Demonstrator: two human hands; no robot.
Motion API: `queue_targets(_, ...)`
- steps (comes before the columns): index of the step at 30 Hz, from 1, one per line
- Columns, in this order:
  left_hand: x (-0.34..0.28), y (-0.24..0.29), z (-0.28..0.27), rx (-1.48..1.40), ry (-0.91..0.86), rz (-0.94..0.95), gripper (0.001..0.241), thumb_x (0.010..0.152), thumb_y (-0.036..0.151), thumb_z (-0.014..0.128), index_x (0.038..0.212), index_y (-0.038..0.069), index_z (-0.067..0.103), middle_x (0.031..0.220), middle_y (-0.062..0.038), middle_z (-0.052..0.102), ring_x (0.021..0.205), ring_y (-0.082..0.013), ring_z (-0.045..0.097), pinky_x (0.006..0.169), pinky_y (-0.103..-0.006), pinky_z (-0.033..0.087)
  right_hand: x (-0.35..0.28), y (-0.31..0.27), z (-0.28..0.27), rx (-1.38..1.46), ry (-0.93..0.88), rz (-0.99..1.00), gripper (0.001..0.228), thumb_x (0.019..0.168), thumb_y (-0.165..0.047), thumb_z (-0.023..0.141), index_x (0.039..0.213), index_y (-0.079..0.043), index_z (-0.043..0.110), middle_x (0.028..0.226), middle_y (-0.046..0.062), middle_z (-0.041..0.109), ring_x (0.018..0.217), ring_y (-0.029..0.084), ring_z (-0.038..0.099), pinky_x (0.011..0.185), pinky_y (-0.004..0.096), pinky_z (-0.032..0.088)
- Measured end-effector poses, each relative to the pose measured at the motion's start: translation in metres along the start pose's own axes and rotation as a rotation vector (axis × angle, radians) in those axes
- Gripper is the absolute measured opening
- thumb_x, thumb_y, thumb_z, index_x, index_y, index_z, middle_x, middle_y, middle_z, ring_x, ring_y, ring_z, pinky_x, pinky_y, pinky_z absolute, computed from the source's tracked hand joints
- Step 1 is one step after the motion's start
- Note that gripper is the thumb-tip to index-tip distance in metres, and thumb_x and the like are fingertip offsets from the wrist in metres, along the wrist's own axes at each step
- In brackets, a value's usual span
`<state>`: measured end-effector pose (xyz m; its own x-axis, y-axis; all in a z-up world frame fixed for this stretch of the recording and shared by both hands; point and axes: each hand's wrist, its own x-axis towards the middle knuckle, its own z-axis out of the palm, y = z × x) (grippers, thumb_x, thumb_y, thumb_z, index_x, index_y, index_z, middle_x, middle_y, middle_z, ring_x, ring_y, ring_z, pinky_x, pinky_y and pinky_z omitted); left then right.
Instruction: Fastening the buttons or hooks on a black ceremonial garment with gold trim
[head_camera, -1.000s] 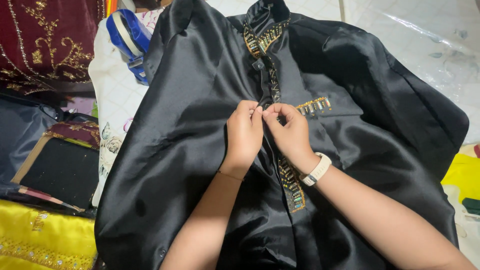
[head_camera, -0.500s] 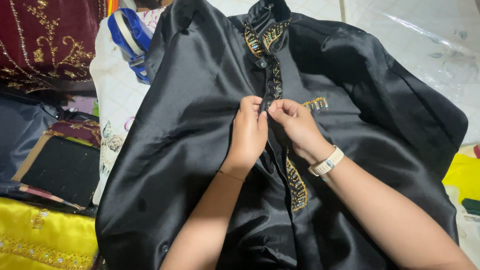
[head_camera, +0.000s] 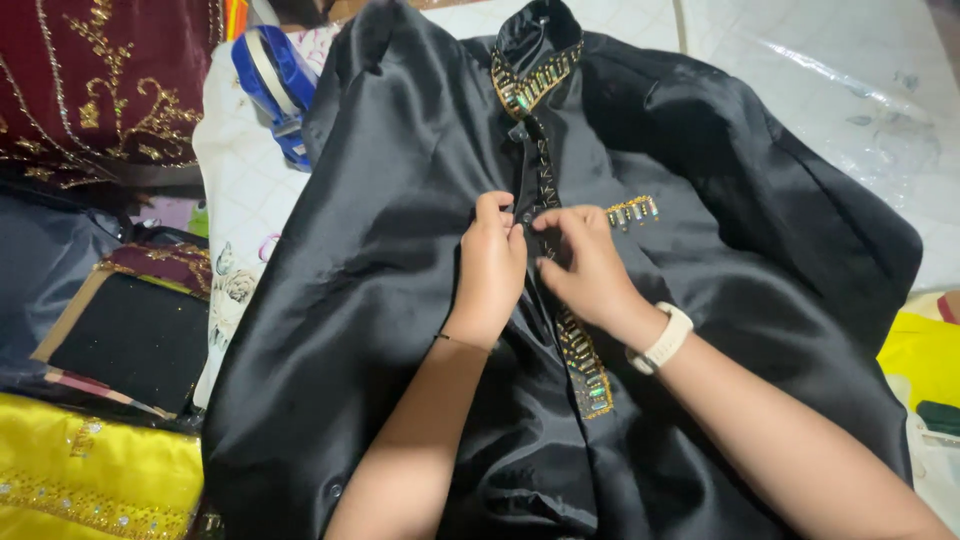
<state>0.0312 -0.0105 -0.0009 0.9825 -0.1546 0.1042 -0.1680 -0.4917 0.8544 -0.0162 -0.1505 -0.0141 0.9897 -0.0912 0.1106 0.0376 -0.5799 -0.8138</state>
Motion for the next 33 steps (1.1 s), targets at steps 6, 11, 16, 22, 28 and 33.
queue_targets(6,-0.004,-0.004,0.001,0.033,-0.015,0.026,0.031,0.095,0.001,0.058,0.125,0.007,0.051,0.105,-0.023,0.072,0.102,-0.0403,0.072,0.083,-0.0468,0.062,-0.038,-0.026,-0.019,-0.233,-0.198,0.073,0.058,0.077,-0.004,0.071,0.129,-0.022,0.052,0.118,0.016,0.04,0.116,0.047,0.055,0.097,0.05,0.05)
queue_targets(11,-0.01,-0.007,0.0,0.108,0.002,0.105,0.027,0.098,0.002,0.056,0.123,0.008,0.05,0.107,-0.022,0.071,0.103,-0.038,0.073,0.082,-0.0442,0.063,-0.068,-0.03,-0.045,-0.469,-0.418,0.164,0.04,0.085,-0.011,0.063,0.124,-0.021,0.058,0.108,0.019,0.06,0.099,0.051,0.069,0.08,0.058,0.059)
queue_targets(16,-0.022,-0.013,0.003,0.331,0.06,0.32,0.025,0.099,0.009,0.058,0.123,0.011,0.051,0.104,-0.016,0.07,0.102,-0.0335,0.071,0.086,-0.0421,0.06,-0.093,-0.011,-0.061,-0.334,-0.281,0.203,0.029,0.079,-0.012,0.065,0.108,-0.017,0.068,0.098,0.017,0.072,0.099,0.044,0.071,0.082,0.055,0.058)
queue_targets(22,-0.096,0.032,-0.014,0.74,-0.063,0.372,0.077,0.085,0.015,0.076,0.149,-0.009,0.039,0.155,-0.037,0.036,0.146,-0.049,0.033,0.116,-0.0656,0.026,-0.121,-0.039,-0.071,-0.149,-0.265,0.169,0.072,0.074,-0.002,0.064,0.143,-0.016,0.054,0.134,0.019,0.063,0.124,0.045,0.059,0.101,0.057,0.052)
queue_targets(28,-0.185,-0.051,0.043,0.859,-0.162,0.563,0.085,0.081,0.034,0.055,0.155,0.001,0.032,0.161,-0.037,0.019,0.148,-0.0606,0.009,0.109,-0.0782,0.013,-0.135,-0.079,-0.066,-0.047,0.032,-0.039,0.042,0.076,0.009,0.055,0.112,-0.005,0.071,0.103,0.004,0.075,0.067,0.016,0.062,0.063,0.027,0.051)
queue_targets(33,-0.194,0.011,0.011,0.784,-0.071,0.582,0.048,0.08,0.023,0.057,0.123,0.004,0.045,0.129,-0.027,0.035,0.116,-0.0476,0.028,0.093,-0.0631,0.026,-0.143,-0.083,-0.047,-0.103,-0.015,-0.206,0.056,0.07,0.009,0.053,0.125,0.001,0.063,0.136,0.017,0.064,0.119,0.033,0.063,0.098,0.036,0.051)
